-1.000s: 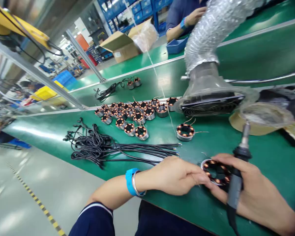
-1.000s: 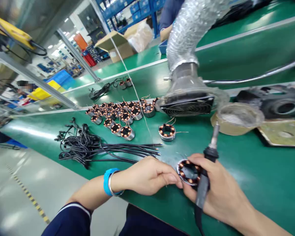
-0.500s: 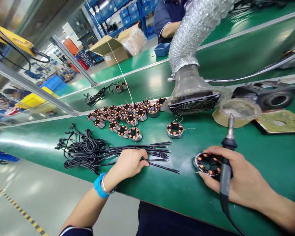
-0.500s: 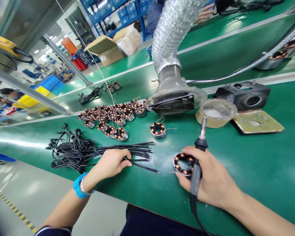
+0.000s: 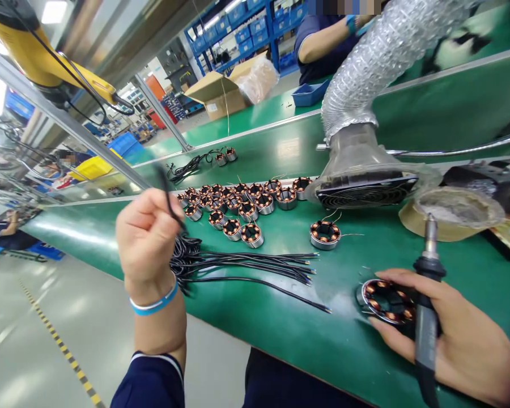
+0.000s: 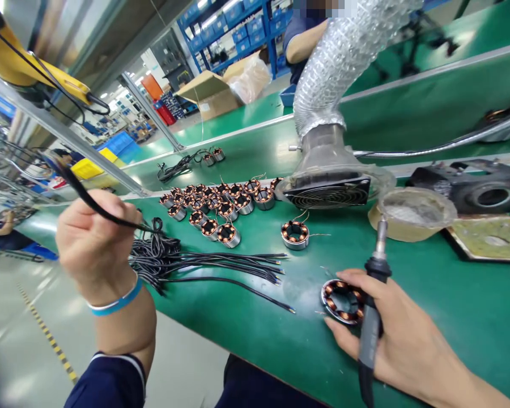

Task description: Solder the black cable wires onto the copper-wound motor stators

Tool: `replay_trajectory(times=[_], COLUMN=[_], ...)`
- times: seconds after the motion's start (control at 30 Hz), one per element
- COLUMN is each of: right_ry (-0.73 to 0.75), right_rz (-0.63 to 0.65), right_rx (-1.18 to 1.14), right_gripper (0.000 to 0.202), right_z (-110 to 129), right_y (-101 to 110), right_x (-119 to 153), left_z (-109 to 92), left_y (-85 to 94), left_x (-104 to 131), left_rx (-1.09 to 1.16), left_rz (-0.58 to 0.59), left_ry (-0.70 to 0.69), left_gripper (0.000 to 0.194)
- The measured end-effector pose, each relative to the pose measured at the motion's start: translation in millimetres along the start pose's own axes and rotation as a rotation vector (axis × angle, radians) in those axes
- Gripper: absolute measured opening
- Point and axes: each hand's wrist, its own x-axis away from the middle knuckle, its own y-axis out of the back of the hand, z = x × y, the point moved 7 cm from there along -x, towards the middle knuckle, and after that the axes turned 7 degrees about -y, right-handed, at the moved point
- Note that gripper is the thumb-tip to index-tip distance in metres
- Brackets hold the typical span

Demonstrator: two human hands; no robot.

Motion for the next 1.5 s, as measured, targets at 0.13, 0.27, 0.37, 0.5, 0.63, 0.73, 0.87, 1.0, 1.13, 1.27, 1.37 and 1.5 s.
replay_trajectory(times=[0.13,0.27,0.37,0.5,0.63,0.73,0.87,1.0,1.13,1.27,1.37,1.5], right_ry=[0.071,-0.033,-0.008,0.097,0.143,0.12,0.044,0.002,-0.019,-0.002,0.169,0.295], right_rz=[-0.047,-0.051,-0.01,-0.047,-0.076,-0.091,-0.094,-0.125,-0.2,-0.219,-0.218,-0.179], right_rx=[-0.159,-0.361,-0.341,-0.321,-0.357,-0.364,-0.348,-0.304,-0.23,-0.164,-0.076,-0.045], right_gripper=[0.056,0.029,0.024,0.026,0.029,0.029,0.031,0.029,0.026,0.021,0.021,0.025], right_z=[39,58,65,74,76,72,65,64,65,72,88,99], right_y=[17,16,12,12,8,2,-5,-5,-3,-6,-7,-5], right_x=[-13,-33,-44,-48,-47,-44,-40,-38,-34,-30,-29,-33], left_z=[14,41,53,41,52,67,80,83,83,86,85,81], left_y=[-111.5,-165.1,-177.8,-190.6,-214.6,-226.2,-226.3,-224.2,-220.6,-216.0,-212.2,-209.2], left_x=[52,88,89,79,100,120,126,126,124,124,120,116], left_rx=[-0.11,-0.21,-0.202,-0.002,0.388,0.606,0.664,0.645,0.588,0.522,0.439,0.266], left_rz=[0.714,0.899,0.962,0.914,0.923,0.912,0.848,0.81,0.723,0.651,0.659,0.8], left_ry=[0.249,0.285,0.253,0.145,0.473,0.703,0.738,0.752,0.745,0.728,0.649,0.534], left_gripper=[0.012,0.019,0.026,0.035,0.043,0.046,0.044,0.041,0.04,0.039,0.035,0.029])
